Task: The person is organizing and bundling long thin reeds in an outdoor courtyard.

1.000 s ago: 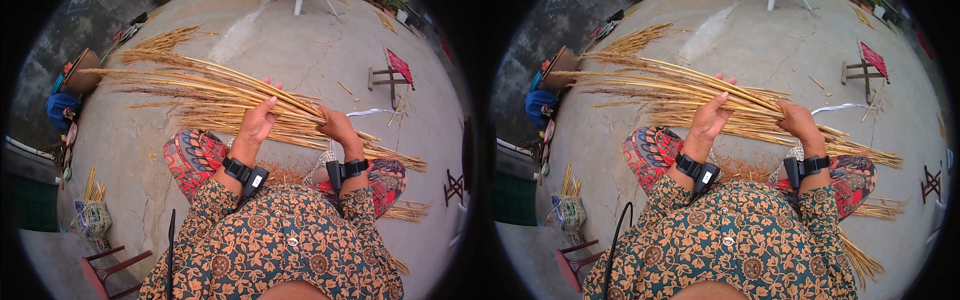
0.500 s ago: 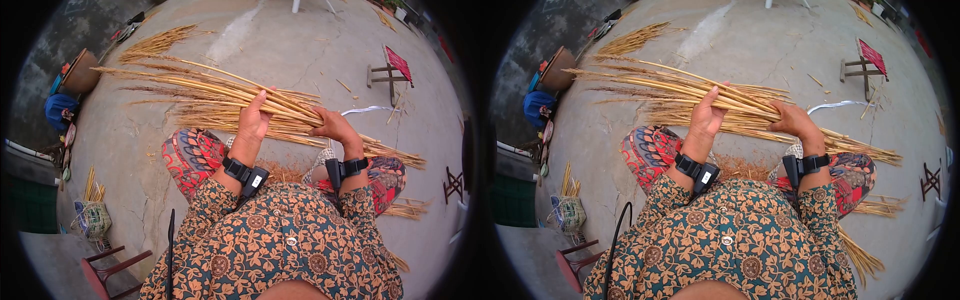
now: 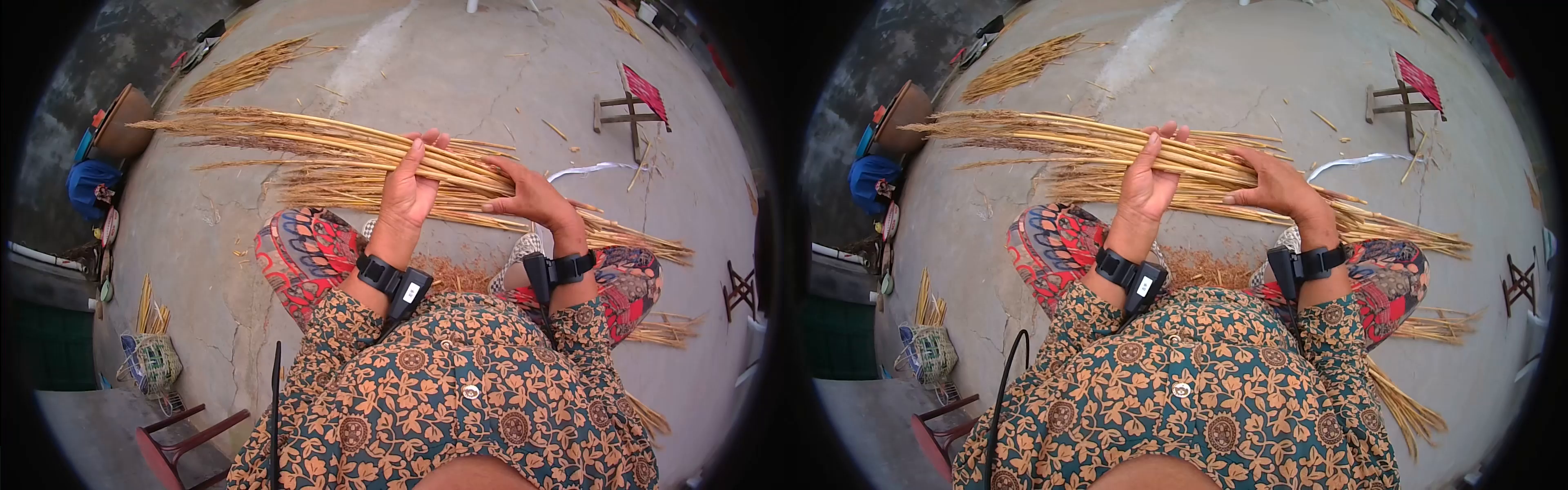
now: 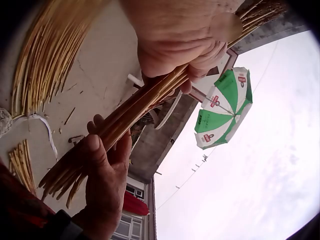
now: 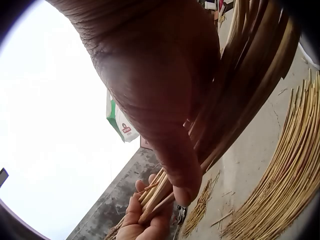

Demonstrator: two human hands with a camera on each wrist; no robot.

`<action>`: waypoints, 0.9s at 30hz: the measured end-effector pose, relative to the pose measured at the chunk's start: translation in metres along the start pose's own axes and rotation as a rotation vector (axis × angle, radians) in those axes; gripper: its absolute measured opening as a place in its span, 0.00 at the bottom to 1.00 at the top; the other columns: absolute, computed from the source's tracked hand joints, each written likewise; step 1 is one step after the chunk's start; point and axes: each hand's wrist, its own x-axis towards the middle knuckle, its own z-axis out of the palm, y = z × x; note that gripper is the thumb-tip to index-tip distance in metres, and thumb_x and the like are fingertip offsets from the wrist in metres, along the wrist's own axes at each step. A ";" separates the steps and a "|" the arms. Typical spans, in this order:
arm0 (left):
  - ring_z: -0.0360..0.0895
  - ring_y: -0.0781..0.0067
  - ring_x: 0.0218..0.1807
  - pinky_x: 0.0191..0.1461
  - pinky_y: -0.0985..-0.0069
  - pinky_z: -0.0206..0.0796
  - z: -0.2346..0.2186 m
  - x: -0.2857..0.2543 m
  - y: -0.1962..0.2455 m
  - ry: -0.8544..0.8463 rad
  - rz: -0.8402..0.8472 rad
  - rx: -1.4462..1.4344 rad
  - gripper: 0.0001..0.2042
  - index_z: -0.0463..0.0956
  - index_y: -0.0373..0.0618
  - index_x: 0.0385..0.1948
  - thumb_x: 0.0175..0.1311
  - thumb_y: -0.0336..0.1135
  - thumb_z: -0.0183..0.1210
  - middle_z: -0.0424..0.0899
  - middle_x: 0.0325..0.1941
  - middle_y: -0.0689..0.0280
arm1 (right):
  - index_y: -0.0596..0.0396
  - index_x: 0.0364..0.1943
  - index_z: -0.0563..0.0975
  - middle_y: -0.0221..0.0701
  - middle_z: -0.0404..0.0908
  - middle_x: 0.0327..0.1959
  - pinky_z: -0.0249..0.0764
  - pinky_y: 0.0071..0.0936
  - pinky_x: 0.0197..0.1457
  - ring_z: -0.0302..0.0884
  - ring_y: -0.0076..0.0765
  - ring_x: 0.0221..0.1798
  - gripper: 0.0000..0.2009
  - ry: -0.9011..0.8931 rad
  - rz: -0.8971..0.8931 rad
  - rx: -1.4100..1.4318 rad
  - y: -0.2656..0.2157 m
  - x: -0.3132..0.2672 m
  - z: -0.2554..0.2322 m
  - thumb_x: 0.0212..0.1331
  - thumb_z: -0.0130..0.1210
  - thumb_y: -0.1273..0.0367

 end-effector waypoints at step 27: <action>0.63 0.52 0.65 0.69 0.56 0.57 0.010 -0.008 -0.003 -0.058 -0.109 0.021 0.25 0.56 0.49 0.62 0.63 0.23 0.50 0.67 0.61 0.52 | 0.55 0.39 0.78 0.39 0.80 0.29 0.70 0.31 0.38 0.77 0.39 0.33 0.17 0.040 0.266 0.225 -0.011 0.013 0.001 0.62 0.50 0.55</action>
